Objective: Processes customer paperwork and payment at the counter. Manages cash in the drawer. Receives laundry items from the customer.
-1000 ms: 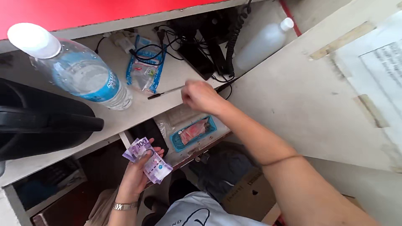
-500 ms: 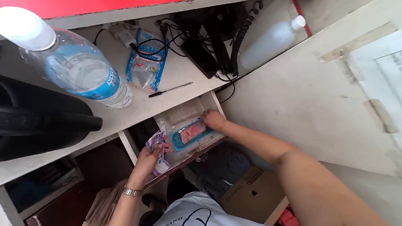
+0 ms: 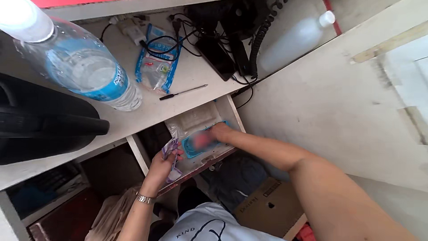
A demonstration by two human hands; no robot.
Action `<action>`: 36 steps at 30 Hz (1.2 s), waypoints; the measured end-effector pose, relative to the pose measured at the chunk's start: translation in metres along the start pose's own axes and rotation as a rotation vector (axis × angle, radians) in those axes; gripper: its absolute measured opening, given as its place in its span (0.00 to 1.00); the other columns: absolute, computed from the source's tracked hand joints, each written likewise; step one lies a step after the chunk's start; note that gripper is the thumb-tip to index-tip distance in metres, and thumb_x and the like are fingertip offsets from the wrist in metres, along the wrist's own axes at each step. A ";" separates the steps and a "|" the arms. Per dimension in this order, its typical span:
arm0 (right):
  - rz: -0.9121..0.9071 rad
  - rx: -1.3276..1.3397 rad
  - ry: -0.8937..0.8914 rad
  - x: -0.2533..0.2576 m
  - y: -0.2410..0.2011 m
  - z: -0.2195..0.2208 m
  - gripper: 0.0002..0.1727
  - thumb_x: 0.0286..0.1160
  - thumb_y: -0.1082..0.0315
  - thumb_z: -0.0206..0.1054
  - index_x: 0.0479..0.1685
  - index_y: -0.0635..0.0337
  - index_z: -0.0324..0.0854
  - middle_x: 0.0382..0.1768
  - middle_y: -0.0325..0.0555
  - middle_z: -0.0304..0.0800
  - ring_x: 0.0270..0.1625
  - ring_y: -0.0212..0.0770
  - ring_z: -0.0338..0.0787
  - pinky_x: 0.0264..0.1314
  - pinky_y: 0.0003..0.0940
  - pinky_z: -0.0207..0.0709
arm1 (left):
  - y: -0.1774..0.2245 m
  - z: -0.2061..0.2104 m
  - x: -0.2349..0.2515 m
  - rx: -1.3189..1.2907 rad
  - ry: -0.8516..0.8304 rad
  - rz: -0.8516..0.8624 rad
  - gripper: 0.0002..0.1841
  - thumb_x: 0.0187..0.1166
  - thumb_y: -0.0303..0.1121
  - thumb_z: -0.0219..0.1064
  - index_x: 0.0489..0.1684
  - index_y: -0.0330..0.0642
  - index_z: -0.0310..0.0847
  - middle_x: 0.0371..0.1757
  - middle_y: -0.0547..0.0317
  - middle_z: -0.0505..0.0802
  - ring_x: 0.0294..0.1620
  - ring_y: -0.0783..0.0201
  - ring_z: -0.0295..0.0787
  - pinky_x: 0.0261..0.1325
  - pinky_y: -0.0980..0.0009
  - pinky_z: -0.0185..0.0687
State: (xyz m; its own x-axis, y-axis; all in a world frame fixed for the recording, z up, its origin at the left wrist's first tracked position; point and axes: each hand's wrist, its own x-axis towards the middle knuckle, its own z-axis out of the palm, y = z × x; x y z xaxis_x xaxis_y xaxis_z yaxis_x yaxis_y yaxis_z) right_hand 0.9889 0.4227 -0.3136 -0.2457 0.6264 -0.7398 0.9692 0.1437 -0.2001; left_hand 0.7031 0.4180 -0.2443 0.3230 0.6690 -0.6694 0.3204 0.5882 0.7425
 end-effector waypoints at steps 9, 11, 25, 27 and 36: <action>-0.037 -0.015 -0.042 0.016 0.007 0.011 0.26 0.76 0.64 0.72 0.73 0.61 0.78 0.58 0.69 0.88 0.64 0.72 0.87 0.63 0.74 0.75 | 0.003 -0.001 0.014 0.214 -0.008 -0.013 0.16 0.91 0.32 0.56 0.71 0.44 0.80 0.51 0.64 0.96 0.45 0.73 0.94 0.52 0.73 0.88; -0.083 -0.031 -0.034 0.015 0.006 0.012 0.28 0.73 0.61 0.74 0.74 0.60 0.79 0.64 0.67 0.86 0.68 0.70 0.84 0.67 0.73 0.73 | 0.000 -0.002 0.016 0.242 -0.005 0.000 0.16 0.90 0.32 0.56 0.70 0.44 0.80 0.51 0.64 0.96 0.45 0.72 0.94 0.54 0.72 0.88; 0.025 0.010 -0.090 0.007 -0.004 0.007 0.35 0.69 0.67 0.75 0.80 0.62 0.72 0.67 0.70 0.82 0.71 0.72 0.81 0.71 0.73 0.71 | 0.015 0.024 0.048 0.938 -0.130 -0.110 0.24 0.88 0.41 0.60 0.81 0.45 0.75 0.74 0.43 0.85 0.76 0.44 0.80 0.77 0.42 0.72; 0.003 0.025 -0.059 0.006 -0.002 0.007 0.36 0.64 0.70 0.76 0.79 0.58 0.75 0.69 0.69 0.82 0.71 0.72 0.80 0.68 0.73 0.72 | 0.015 0.025 0.050 0.944 -0.121 -0.125 0.24 0.88 0.41 0.60 0.81 0.45 0.75 0.75 0.43 0.85 0.77 0.43 0.80 0.77 0.41 0.72; 0.013 0.090 0.041 -0.020 -0.012 -0.067 0.19 0.73 0.68 0.73 0.63 0.60 0.85 0.58 0.61 0.89 0.61 0.65 0.89 0.59 0.68 0.80 | 0.023 0.029 0.060 0.893 0.029 -0.076 0.22 0.87 0.40 0.61 0.78 0.45 0.78 0.68 0.41 0.89 0.70 0.40 0.85 0.71 0.37 0.76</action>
State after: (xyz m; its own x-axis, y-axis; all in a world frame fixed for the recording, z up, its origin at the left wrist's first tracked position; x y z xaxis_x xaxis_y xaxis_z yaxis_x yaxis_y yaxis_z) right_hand 0.9839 0.4598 -0.2528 -0.2303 0.6589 -0.7161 0.9661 0.0667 -0.2493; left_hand 0.7553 0.4581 -0.2681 0.2540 0.6611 -0.7060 0.9174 0.0665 0.3924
